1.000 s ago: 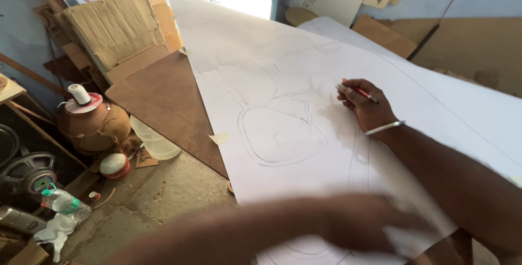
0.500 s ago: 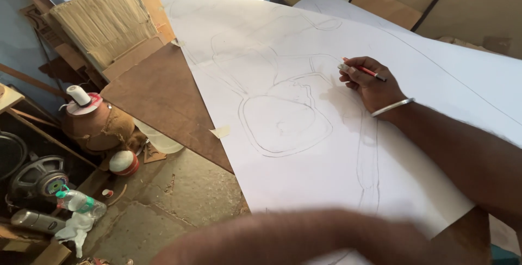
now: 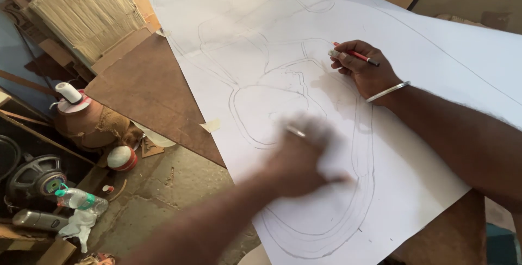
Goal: The recorder is sketching a complex design pattern on a large piece of white paper using a pencil and an eraser on a wooden workbench.
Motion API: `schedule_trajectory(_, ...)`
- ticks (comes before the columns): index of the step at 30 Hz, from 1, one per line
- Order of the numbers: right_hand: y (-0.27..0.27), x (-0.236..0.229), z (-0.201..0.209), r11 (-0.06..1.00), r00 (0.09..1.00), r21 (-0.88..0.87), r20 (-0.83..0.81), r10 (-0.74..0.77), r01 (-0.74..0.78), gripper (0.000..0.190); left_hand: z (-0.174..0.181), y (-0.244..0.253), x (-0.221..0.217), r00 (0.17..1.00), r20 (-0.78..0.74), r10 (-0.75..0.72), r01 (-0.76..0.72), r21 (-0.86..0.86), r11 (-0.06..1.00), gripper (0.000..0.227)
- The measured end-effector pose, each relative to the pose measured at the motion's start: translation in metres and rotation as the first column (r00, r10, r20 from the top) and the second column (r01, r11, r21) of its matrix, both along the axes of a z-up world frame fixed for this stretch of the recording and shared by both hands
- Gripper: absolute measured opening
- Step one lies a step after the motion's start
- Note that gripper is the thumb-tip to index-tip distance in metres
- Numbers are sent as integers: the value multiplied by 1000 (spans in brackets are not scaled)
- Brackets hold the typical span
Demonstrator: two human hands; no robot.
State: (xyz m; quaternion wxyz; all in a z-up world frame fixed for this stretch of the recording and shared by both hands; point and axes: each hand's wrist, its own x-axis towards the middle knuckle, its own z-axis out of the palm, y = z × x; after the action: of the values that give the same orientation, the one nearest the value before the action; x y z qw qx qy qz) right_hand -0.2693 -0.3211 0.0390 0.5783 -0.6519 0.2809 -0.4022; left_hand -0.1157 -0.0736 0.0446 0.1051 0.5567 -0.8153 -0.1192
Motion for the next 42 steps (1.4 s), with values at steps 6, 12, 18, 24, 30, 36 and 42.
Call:
schedule_trajectory(6,5,-3,6,999,999,0,-24,41,-41,23,-15,53,-56,876,-386,-288,315,6,949,68)
schedule_trajectory(12,24,-3,6,994,995,-74,-66,71,-76,22,11,45,13,746,-665,-47,-56,-134,989,40)
schedule_trajectory(18,82,10,29,864,909,-284,-139,392,-416,15,15,-4,64,697,-615,369,-454,20,891,60)
schedule_trajectory(24,98,16,23,769,872,-414,-281,400,-487,20,42,-7,42,571,-695,436,-393,234,889,44)
schedule_trajectory(30,105,12,30,707,879,-526,-341,334,-472,15,31,-12,66,659,-619,428,-414,178,893,29)
schedule_trajectory(36,96,-18,31,901,860,-371,-511,3,-224,20,7,-22,133,824,-287,488,-521,-48,852,24)
schedule_trajectory(42,100,-54,20,995,959,-49,-275,65,-81,27,45,-33,144,818,-111,565,-554,119,824,29)
